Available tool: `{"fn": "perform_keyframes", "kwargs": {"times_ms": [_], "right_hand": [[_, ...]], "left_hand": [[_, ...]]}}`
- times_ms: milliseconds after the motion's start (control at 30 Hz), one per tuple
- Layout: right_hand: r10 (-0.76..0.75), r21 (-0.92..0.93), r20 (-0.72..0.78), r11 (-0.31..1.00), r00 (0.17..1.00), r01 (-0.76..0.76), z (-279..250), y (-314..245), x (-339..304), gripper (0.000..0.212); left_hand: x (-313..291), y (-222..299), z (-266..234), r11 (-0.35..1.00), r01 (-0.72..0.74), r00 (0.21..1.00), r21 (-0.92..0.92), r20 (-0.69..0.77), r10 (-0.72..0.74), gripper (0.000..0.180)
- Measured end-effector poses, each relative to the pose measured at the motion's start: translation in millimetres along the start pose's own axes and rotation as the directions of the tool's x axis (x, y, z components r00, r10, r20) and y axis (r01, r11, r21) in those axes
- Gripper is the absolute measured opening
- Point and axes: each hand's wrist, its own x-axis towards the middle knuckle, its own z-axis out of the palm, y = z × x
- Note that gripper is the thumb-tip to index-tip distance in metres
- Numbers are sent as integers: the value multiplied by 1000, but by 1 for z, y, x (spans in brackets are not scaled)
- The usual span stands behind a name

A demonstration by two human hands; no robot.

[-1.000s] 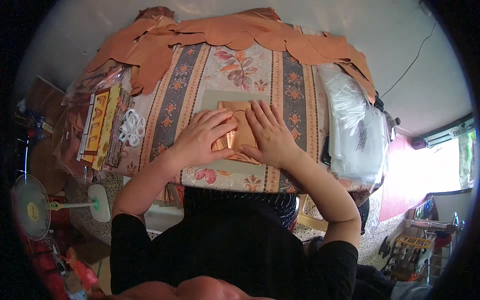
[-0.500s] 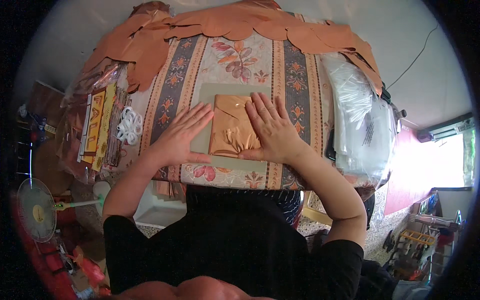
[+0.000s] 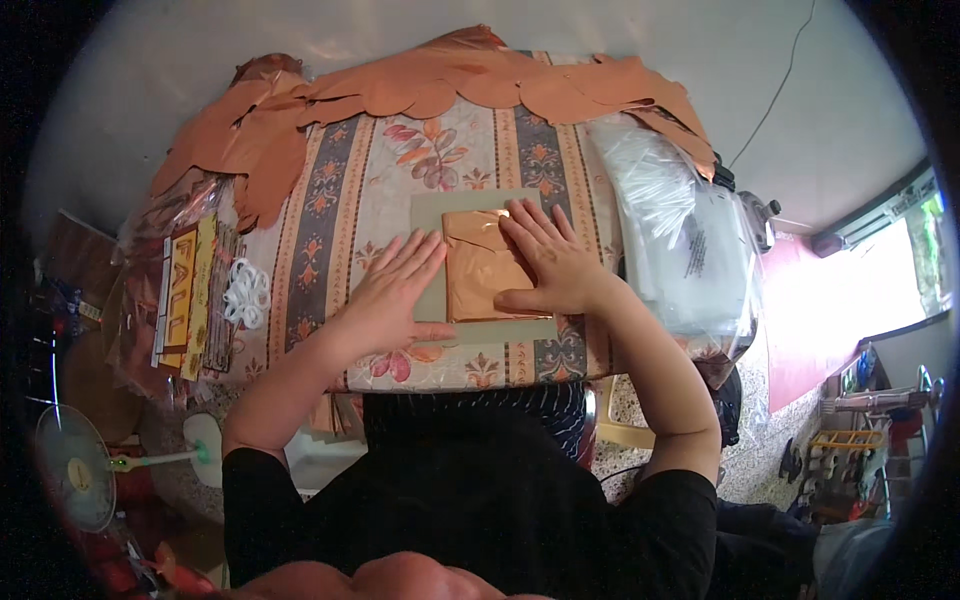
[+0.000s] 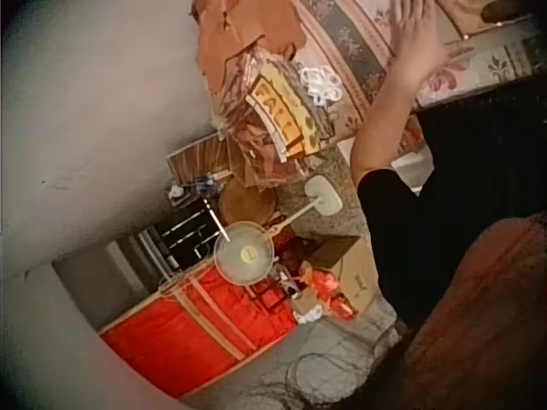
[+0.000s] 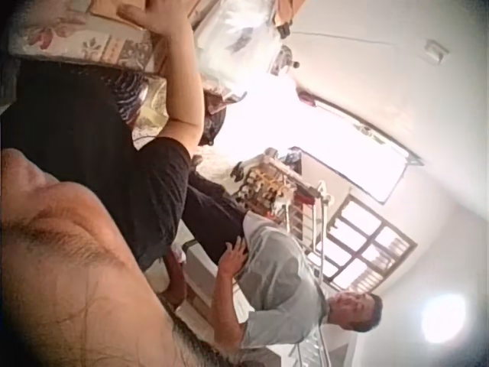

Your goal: The person folds rose-gold foil balloons by hand, then inserts each one into a plastic sleeve with a backing card.

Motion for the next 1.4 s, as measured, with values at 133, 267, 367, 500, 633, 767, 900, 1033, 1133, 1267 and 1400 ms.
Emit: {"fn": "perform_keyframes", "kwargs": {"times_ms": [133,267,367,500,633,767,900,1033,1133,1267,1400], "right_hand": [[22,-6,-120,1000,993,-23,8,3,-1,96],[5,-70,-200,997,980,-20,15,2,-2,89],[8,-61,-237,998,972,-23,19,3,-4,87],[-81,-157,-290,987,954,36,34,16,-2,80],[-167,-463,-321,886,932,-1,51,29,6,70],[-122,-247,-337,968,933,38,44,21,10,59],[-75,-252,-264,968,961,6,30,12,3,72],[-36,-159,-240,987,970,-3,22,2,1,78],[-25,-180,-234,984,972,-18,25,7,3,75],[-36,-263,-229,964,973,-27,35,15,6,70],[-73,-195,-232,980,970,27,28,17,-1,72]], "left_hand": [[8,1,-5,1000,5,999,-12,48,-4,109],[23,11,-45,999,2,998,-35,58,0,81],[51,37,-59,967,18,998,-254,57,-4,46],[114,77,-20,862,-475,857,-175,-315,408,28],[178,138,3,788,-612,787,-68,-152,598,24],[205,165,32,757,-651,704,60,-324,632,16],[205,180,38,764,-631,737,139,-202,645,12],[201,178,43,823,-568,788,5,-286,546,14],[199,173,19,830,-523,852,-194,-97,514,19],[201,164,13,801,-466,881,-376,-114,459,22],[194,146,-3,694,-428,901,-579,-340,271,15]]}}
